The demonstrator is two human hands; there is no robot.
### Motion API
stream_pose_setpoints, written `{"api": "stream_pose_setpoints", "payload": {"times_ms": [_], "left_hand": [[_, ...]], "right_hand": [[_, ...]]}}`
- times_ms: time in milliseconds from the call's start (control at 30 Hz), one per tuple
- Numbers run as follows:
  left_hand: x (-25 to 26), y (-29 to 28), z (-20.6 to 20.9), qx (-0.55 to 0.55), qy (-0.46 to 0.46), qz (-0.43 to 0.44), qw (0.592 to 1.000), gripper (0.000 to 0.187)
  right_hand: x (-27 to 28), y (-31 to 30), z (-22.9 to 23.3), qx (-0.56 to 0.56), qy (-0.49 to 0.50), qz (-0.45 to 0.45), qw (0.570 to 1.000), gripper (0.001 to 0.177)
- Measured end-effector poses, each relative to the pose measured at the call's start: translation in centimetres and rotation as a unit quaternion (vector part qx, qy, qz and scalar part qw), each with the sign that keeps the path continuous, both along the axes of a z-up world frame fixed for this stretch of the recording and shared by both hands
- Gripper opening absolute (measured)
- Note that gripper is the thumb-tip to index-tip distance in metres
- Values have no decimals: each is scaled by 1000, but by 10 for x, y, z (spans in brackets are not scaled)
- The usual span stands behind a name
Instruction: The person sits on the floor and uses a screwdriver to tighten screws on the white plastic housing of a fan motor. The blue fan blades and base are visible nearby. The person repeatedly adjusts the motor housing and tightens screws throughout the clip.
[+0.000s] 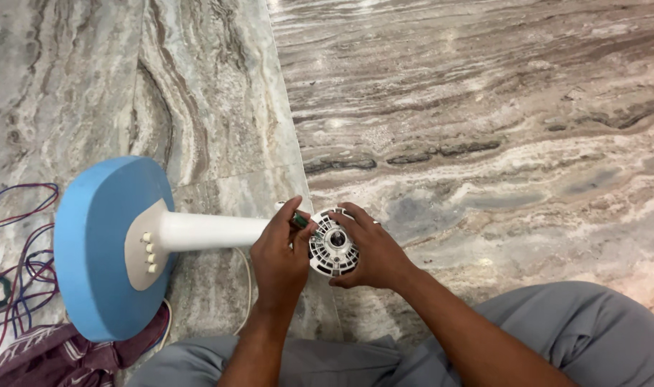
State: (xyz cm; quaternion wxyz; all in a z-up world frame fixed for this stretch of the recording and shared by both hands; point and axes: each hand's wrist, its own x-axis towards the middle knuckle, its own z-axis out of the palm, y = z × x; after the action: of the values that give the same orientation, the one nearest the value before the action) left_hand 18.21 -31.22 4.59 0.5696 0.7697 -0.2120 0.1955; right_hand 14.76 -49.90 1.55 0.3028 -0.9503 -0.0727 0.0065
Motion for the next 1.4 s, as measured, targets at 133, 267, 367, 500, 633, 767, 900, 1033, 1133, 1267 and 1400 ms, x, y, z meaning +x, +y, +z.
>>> {"api": "stream_pose_setpoints", "payload": {"times_ms": [133,267,367,500,633,767,900,1033,1133,1267,1400], "left_hand": [[-1,7,0,35,-29,13,999,40],[-1,7,-1,40,-31,10,999,43],[-1,5,-5,31,-5,-9,999,43],[0,4,-6,45,-17,-11,999,42],[0,4,-3,55,-21,-16,998,41],[-1,5,0,100,-54,-39,993,41],[2,9,6,126,-58,-103,985,48],[7,9,9,143,-36,-84,986,51],[6,9,9,117,-29,-71,990,54],[3,6,11,136,-32,-93,986,55],[6,6,20,139,2,-164,977,59]], "right_hand": [[-1,-2,-3,10,1,-2,1000,128],[1,0,-1,3,24,-12,1000,136],[2,1,0,1,27,-16,1000,141],[0,0,-1,11,18,-15,1000,142],[0,0,-1,15,12,-12,1000,141],[1,0,-1,14,18,-13,1000,141],[1,-1,-1,21,12,-12,1000,140],[0,0,-1,14,12,-12,1000,141],[-1,1,0,10,17,-13,1000,141],[0,2,1,-4,28,-17,999,141],[2,1,-3,-15,31,-21,999,141]]}}
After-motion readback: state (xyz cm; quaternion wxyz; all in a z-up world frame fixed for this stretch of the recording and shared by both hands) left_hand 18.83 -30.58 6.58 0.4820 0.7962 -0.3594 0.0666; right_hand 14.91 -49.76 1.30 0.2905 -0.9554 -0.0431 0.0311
